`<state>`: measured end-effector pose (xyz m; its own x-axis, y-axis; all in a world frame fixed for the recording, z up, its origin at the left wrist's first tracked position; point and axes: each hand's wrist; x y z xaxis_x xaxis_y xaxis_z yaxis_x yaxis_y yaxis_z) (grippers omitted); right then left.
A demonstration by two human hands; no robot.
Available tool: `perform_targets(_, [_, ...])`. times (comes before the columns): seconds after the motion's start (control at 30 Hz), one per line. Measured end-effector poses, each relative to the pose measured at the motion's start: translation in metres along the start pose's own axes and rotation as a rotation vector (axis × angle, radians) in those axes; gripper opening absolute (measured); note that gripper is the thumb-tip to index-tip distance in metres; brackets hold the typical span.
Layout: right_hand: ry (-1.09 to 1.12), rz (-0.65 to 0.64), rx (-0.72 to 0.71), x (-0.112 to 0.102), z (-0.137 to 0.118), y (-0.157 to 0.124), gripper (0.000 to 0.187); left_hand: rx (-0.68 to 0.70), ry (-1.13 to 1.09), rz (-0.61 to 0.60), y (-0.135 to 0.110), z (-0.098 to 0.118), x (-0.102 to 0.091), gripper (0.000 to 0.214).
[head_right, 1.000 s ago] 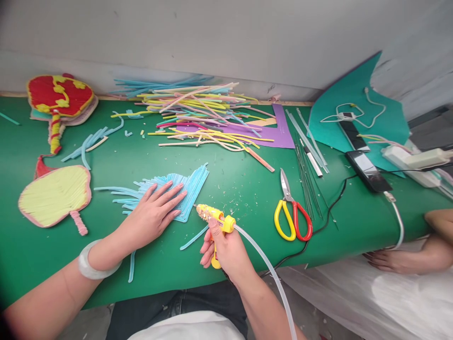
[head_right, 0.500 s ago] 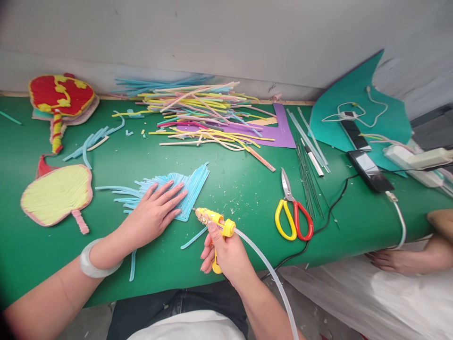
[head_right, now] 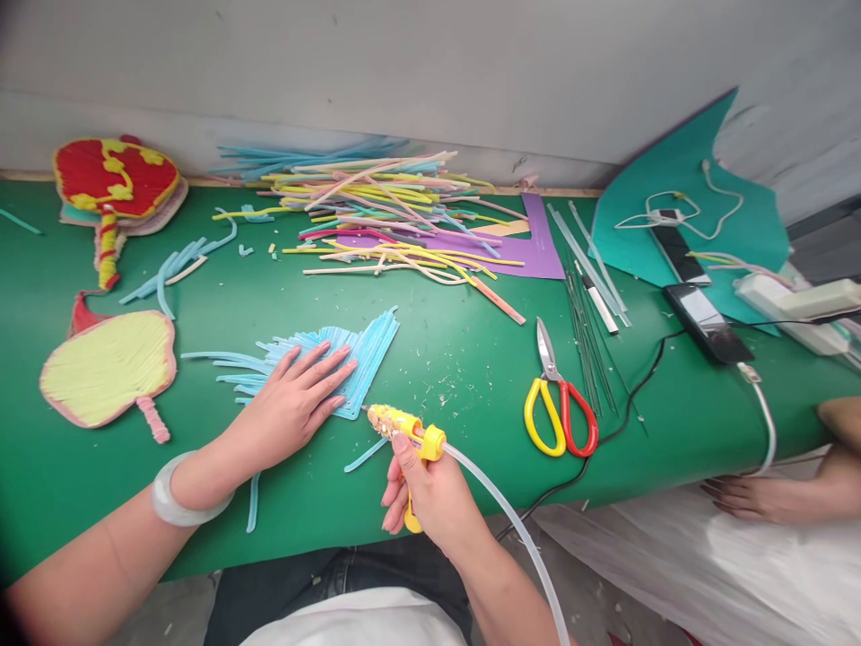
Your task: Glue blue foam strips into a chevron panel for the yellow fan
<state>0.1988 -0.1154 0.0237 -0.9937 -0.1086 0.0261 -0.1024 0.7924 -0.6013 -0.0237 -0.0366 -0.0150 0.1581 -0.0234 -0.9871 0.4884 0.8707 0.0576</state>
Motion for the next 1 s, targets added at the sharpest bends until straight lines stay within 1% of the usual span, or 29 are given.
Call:
perform_targets(0.37, [0.005, -0.043, 0.022, -0.001, 0.001, -0.004, 0.065, 0.003, 0.028, -0.002, 0.000, 0.000, -0.001, 0.047])
perform_targets(0.6, [-0.013, -0.058, 0.040, -0.002, 0.011, 0.000, 0.071, 0.006, 0.025, -0.004, 0.000, 0.000, -0.001, 0.047])
perform_targets(0.73, [-0.022, -0.067, 0.046, -0.002, 0.013, 0.001, 0.072, 0.006, 0.033, -0.002, 0.000, 0.000, -0.001, 0.047])
perform_targets(0.83, [-0.009, -0.071, 0.034, -0.002, 0.010, -0.001, 0.069, 0.010, 0.037, 0.001, 0.000, 0.000, 0.000, 0.047])
perform_targets(1.0, [0.006, -0.044, -0.026, -0.006, 0.004, -0.004, 0.064, 0.012, 0.038, 0.001, 0.000, 0.000, 0.000, 0.047])
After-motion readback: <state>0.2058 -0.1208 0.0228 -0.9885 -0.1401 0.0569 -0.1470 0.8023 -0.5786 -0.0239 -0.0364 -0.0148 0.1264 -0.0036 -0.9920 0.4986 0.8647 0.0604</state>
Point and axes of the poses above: each hand's wrist, its own y-axis towards the middle knuckle, its own x-axis out of the palm, z = x × y, and after that the axes turned 7 degrees about -x, right-handed
